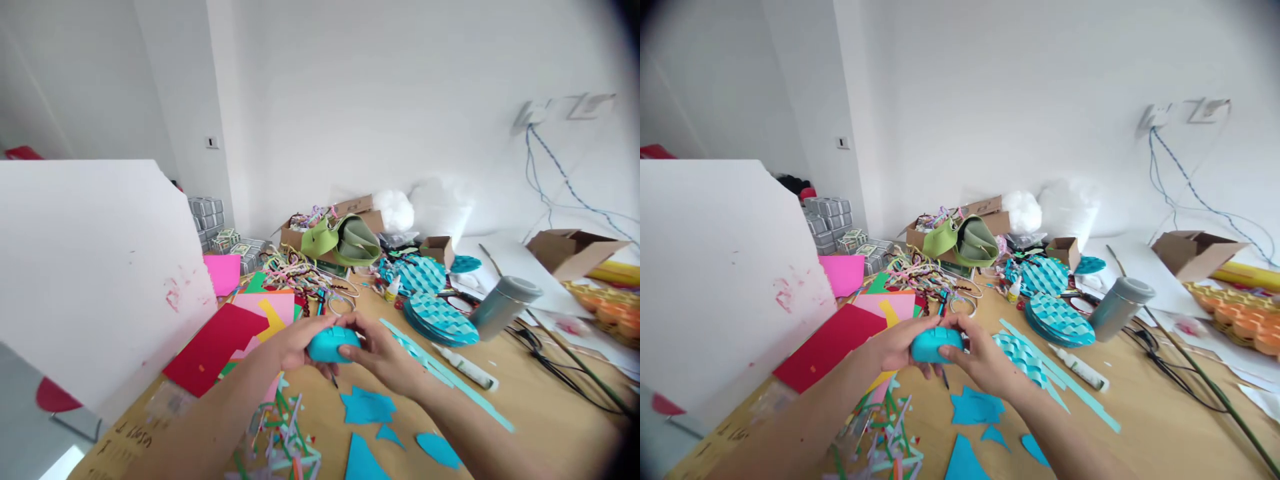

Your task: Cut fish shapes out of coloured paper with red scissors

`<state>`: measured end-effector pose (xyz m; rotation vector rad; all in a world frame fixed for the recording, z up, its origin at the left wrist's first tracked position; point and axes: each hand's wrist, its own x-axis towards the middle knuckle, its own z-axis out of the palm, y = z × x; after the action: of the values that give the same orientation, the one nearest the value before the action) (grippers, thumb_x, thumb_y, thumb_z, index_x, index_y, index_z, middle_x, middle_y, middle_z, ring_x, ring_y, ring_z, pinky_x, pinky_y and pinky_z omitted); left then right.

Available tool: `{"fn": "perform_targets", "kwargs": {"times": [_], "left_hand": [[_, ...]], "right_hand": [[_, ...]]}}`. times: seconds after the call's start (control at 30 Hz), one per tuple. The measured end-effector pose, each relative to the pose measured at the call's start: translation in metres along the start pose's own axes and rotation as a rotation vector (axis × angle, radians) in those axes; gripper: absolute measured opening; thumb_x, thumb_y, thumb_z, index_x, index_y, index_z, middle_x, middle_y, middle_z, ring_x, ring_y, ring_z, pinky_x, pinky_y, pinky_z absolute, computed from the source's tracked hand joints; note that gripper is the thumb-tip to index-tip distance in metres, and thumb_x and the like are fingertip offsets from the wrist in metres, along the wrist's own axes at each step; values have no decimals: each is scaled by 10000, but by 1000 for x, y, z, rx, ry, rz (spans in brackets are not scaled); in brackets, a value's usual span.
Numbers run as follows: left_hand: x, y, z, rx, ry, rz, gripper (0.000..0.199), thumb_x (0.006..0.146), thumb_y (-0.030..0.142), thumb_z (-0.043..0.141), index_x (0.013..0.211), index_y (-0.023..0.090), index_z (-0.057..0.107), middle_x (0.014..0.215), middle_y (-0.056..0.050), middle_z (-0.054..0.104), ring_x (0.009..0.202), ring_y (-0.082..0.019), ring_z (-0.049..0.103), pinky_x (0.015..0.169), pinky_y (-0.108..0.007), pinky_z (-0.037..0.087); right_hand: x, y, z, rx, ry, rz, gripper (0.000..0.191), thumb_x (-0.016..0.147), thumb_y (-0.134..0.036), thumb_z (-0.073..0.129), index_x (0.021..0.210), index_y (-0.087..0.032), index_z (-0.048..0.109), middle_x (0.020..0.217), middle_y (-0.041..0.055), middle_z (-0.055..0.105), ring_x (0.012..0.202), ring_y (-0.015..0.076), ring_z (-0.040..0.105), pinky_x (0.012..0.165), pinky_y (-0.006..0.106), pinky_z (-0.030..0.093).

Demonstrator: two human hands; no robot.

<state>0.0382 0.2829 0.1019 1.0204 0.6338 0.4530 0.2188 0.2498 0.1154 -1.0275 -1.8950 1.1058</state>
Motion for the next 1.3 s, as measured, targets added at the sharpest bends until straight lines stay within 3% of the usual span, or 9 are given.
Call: {"fn": "perform_targets", "kwargs": {"times": [0.13, 0.37, 0.67, 0.8, 1.0, 1.13, 1.3], "left_hand": [[-15, -25, 16, -62, 22, 16, 465, 758, 589, 521, 1016, 209, 592, 734, -48, 646, 575, -190, 640, 486, -273, 477], [-32, -57, 46, -137, 155, 108, 486, 745, 562, 560, 1054, 188, 525, 766, -35, 617, 572, -185, 626, 541, -314, 490], [-42, -91, 67, -105, 151, 124, 441, 789, 554, 508, 988, 163, 548, 753, -29, 595, 566, -150, 595, 522, -274, 443], [-46, -101, 69, -128, 145, 130, 427, 789, 551, 519, 985, 172, 543, 738, -25, 596, 562, -149, 590, 512, -271, 446], [-60, -107, 67, -214, -43, 97, 449, 830, 541, 481, 1122, 200, 490, 820, -62, 624, 603, -160, 616, 510, -258, 458], [-63, -109, 71, -308, -45, 134, 368, 827, 468, 537, 1081, 203, 516, 820, -46, 611, 629, -157, 614, 548, -280, 473], [-58, -112, 83, -510, -16, 145, 371, 853, 492, 480, 1033, 178, 566, 801, -60, 641, 689, -194, 638, 622, -331, 481]], "right_hand": [[-23, -8, 11, -10, -28, 27, 182, 850, -354, 557, 976, -228, 516, 884, 20, 585, 786, 188, 560, 683, 313, 463], [-52, -21, 13, -208, -58, -14, 141, 845, -270, 556, 962, -198, 521, 984, 59, 546, 930, 220, 520, 817, 372, 431], [-85, -18, 17, -352, -156, -188, 116, 869, -206, 525, 975, -207, 479, 1018, 67, 512, 968, 213, 471, 872, 380, 403], [-88, -23, 16, -355, -209, -229, 135, 892, -224, 494, 1024, -200, 477, 1049, 80, 507, 988, 203, 479, 895, 368, 410], [-83, -38, 13, -427, -353, -254, 175, 894, -253, 509, 1060, -220, 552, 1056, 73, 566, 1078, 216, 459, 943, 378, 397], [-81, -42, 17, -411, -292, -277, 72, 887, -220, 500, 942, -194, 538, 992, 80, 563, 973, 202, 512, 874, 371, 448], [-76, -50, 19, -567, -228, -441, 111, 889, -138, 472, 943, -207, 541, 966, 65, 578, 1129, 234, 442, 1017, 484, 316]]}}
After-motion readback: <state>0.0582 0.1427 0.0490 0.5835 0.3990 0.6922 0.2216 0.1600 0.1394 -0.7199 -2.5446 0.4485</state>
